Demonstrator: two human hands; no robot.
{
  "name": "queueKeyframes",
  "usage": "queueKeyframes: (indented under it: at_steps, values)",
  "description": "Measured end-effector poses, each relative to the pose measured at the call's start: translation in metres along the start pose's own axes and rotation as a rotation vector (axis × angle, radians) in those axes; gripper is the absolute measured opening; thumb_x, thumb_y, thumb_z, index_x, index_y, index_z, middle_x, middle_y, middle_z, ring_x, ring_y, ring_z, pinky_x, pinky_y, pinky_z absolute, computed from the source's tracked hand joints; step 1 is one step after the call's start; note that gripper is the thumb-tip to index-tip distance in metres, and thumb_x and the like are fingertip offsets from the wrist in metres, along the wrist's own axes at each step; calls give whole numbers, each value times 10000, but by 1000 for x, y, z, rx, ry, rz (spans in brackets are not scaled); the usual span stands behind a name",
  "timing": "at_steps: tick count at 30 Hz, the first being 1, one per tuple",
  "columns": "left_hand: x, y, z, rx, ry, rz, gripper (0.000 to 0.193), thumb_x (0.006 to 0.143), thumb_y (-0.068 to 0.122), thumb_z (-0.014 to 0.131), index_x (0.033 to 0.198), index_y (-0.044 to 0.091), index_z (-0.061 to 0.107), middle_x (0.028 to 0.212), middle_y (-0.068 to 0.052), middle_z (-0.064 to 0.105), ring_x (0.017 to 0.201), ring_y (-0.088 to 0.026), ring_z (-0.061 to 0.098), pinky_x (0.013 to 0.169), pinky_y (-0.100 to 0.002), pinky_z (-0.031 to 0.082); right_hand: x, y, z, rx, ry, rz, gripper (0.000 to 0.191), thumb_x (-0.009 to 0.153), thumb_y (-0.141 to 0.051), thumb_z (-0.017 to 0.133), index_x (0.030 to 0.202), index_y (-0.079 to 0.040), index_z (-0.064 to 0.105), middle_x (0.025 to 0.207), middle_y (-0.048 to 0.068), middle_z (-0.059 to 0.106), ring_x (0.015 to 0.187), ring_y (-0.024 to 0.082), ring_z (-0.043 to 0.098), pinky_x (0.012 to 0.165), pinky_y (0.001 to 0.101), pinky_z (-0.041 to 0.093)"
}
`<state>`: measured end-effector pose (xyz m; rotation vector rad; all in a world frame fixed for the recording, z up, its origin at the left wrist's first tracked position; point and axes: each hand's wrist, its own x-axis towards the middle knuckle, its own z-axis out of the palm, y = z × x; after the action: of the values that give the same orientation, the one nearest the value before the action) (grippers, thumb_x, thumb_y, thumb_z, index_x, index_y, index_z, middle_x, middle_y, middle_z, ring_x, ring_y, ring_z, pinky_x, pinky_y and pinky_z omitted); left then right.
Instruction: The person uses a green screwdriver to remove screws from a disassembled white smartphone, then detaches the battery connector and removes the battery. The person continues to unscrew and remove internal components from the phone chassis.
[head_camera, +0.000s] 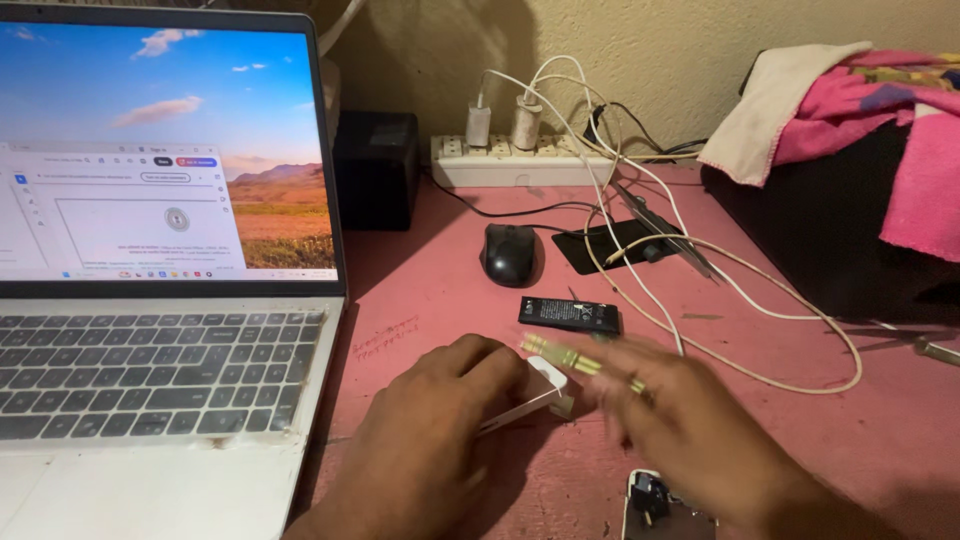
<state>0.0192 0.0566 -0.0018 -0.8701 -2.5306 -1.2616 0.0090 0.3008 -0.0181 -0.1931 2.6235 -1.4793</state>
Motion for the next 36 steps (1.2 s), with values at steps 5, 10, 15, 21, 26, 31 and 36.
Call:
queueKeyframes:
  at_steps: [5,10,15,21,26,31,36]
  values:
    - [-1,-2,0,-31,71,26,213,816,184,774,975,93,666,958,-92,679,841,-319,711,699,-412,567,3,8,2,-34,3,21,462,1041,-227,520,1500,-206,559,775,7,586,628,99,491,528,259,527]
    - [-1,-12,2,4,58,36,245,827,122,750,1043,83,641,977,-109,687,873,-342,706,708,-423,555,0,7,-1,-26,-79,-16,454,1047,-197,507,1499,-196,551,754,8,545,638,89,502,542,247,512]
    - [0,-14,8,-354,114,-63,551,849,-22,591,1373,124,503,992,-171,679,848,-295,685,733,-390,531,0,1,-10,269,25,-124,338,1039,-129,490,1371,-85,531,793,22,589,634,113,573,530,263,508]
    - [6,-6,13,-1298,-12,-433,743,844,-82,540,1539,158,434,1111,-136,732,913,-203,737,780,-331,612,-14,-4,-30,383,186,-338,269,989,20,588,1254,33,635,878,169,712,703,202,677,499,313,526]
    - [3,-2,18,-1412,-135,-429,776,801,-156,528,1524,101,409,1174,-165,702,990,-241,752,812,-388,629,-16,-11,-33,671,279,-489,202,1048,-15,574,1217,77,637,1037,244,686,914,265,684,792,349,579]
    - [-2,2,25,-1482,-212,-383,927,805,-192,528,1619,203,323,1246,-205,664,1032,-297,738,885,-408,620,-4,-17,-28,847,382,-263,205,1106,-197,471,1164,-25,566,1101,189,677,979,272,713,862,430,610]
    - [0,2,31,-1526,-209,-400,911,755,-220,510,1547,140,240,1310,-207,617,1060,-355,737,887,-446,628,-5,-14,-25,806,234,-343,193,1134,-162,483,1272,-27,468,1078,249,687,943,299,720,831,415,612]
